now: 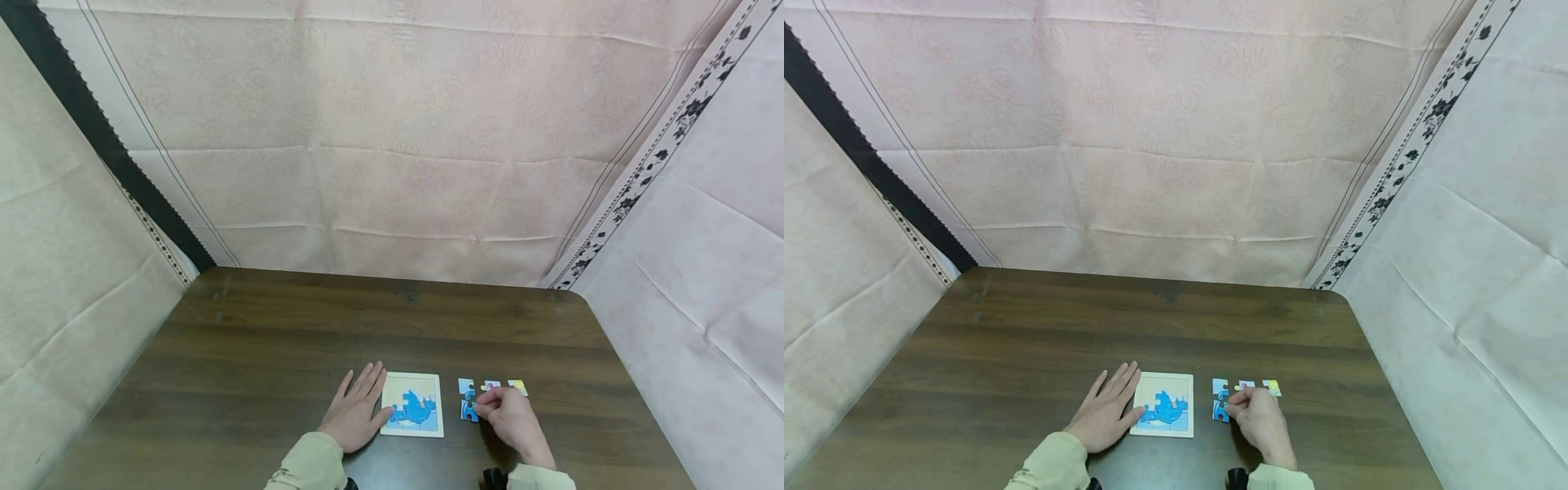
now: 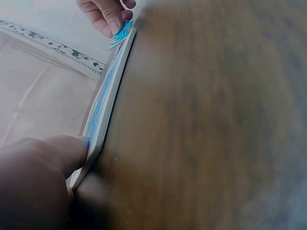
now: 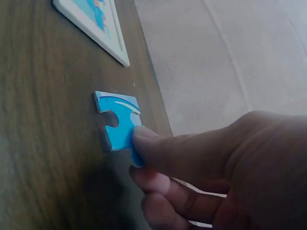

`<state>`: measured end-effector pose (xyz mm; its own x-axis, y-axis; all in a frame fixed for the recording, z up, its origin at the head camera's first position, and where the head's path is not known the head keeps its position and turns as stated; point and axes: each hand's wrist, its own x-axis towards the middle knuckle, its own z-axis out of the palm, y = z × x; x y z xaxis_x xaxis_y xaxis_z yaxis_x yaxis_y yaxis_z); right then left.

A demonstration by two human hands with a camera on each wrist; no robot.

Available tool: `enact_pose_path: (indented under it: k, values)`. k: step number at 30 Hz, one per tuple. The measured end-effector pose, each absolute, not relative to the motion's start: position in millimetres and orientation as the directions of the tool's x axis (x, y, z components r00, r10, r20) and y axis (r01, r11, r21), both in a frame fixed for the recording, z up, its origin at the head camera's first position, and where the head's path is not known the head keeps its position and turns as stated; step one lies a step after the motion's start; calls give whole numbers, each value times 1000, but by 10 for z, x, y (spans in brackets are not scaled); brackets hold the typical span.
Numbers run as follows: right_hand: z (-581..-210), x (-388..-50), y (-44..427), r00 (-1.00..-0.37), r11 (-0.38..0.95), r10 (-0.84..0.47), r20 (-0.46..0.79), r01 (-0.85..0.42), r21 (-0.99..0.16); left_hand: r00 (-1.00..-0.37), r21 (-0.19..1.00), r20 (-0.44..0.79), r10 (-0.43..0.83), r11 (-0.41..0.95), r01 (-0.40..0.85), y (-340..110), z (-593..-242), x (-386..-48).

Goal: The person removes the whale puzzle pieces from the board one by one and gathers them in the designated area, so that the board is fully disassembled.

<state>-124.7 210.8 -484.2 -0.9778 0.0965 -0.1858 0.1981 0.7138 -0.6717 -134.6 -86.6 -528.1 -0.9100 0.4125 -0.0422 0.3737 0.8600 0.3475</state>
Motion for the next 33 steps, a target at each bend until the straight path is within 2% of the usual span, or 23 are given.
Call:
enact_pose_path:
  k: [12, 25, 33]
  values:
    - [-4883, -1280, 2087, -983, 728, 85, -163, 173, -663, -910, 352, -43, 413, 858, 373, -856, -5265, -1363]
    - [-4891, -1276, 2055, -972, 742, 120, -204, 224, -632, -907, 386, -27, 421, 841, 379, -867, -5284, -1339]
    - [-4936, -1291, 2063, -967, 740, 144, -212, 248, -625, -906, 366, -45, 422, 850, 378, -872, -5264, -1341]
